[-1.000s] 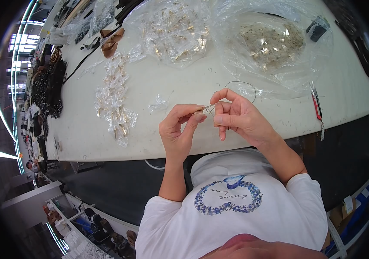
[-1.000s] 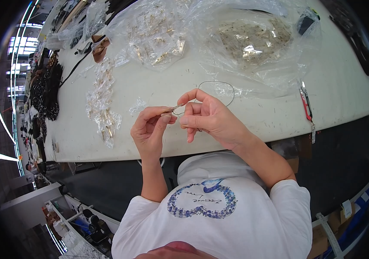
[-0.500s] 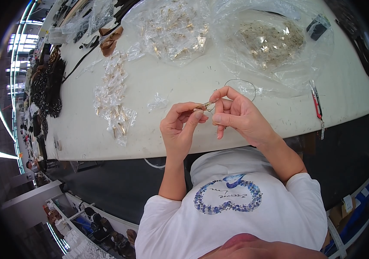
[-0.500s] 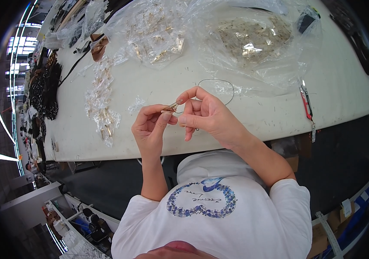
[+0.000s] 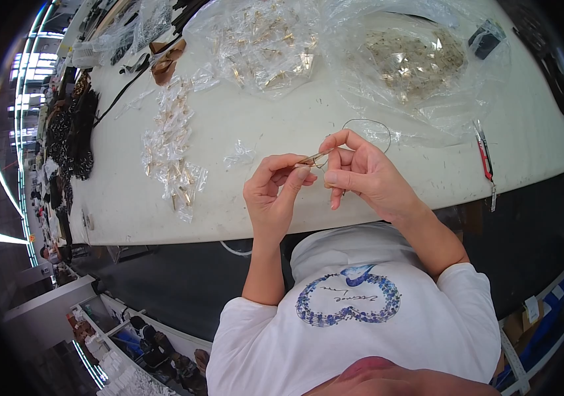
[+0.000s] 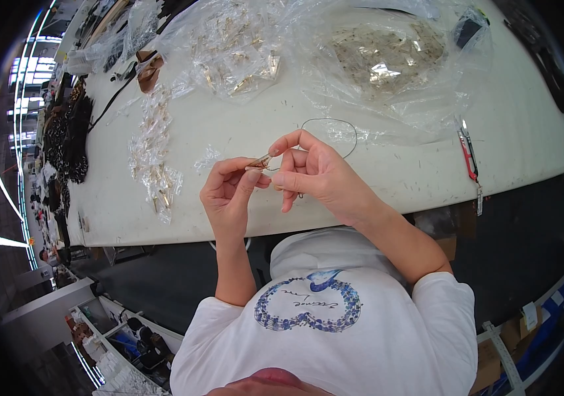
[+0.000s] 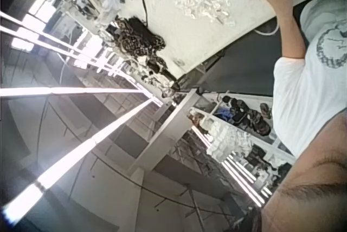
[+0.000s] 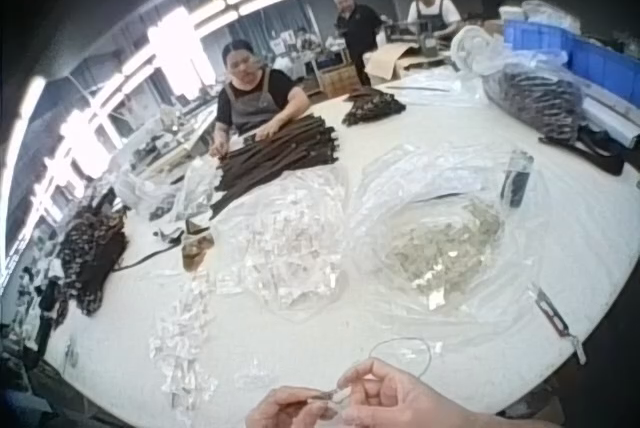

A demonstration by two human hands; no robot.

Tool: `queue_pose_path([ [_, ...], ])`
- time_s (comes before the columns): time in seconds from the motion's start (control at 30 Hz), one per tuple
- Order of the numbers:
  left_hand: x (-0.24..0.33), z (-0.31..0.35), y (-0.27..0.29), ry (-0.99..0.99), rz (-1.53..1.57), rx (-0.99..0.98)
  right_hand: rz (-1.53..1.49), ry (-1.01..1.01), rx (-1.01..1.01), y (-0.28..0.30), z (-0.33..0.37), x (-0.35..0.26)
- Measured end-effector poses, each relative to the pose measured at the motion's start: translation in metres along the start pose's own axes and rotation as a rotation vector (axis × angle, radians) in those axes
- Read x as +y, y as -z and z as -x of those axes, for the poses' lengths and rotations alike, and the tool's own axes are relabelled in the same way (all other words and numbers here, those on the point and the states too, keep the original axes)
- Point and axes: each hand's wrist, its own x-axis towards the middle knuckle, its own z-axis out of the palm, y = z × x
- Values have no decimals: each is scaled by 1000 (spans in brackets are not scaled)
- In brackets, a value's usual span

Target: Assembling small metal decorative pieces by threading them onto a thin wire or string.

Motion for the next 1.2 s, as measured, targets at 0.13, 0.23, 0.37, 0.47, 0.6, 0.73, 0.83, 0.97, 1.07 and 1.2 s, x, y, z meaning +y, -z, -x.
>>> queue_pose_path([
  [0.13, 0, -1, -1, -2, 0, -4, 3, -3, 5, 0, -1, -1],
  [0.23, -1, -3, 4, -46, -100, -79, -6, 0, 4, 1, -2, 0],
  [0.37, -3, -2, 1, -22, -99, -83, 13, 21, 46, 0, -4, 1],
  [0.47, -2, -4, 2, 51, -5, 2, 337, 217, 179, -5, -5, -4],
  [0.6, 2, -4, 11, 281, 296, -93, 884, 674, 243, -7, -8, -19],
  [0.73, -3, -5, 12, 476, 551, -190, 1087, 670, 87, 0, -8, -18],
  [0.83, -5, -4, 10, 498, 637, -207, 1066, 622, 81, -2, -6, -17],
  [0.97, -14, -4, 14, 503, 865, -229, 1176, 726, 152, -3, -9, -17],
  [1.07, -8, -5, 20, 476, 858, -203, 1222, 692, 256, 5, -7, -27],
  [1.2, -5, -8, 28, 426, 817, -205, 876, 577, 355, 19, -3, -40],
])
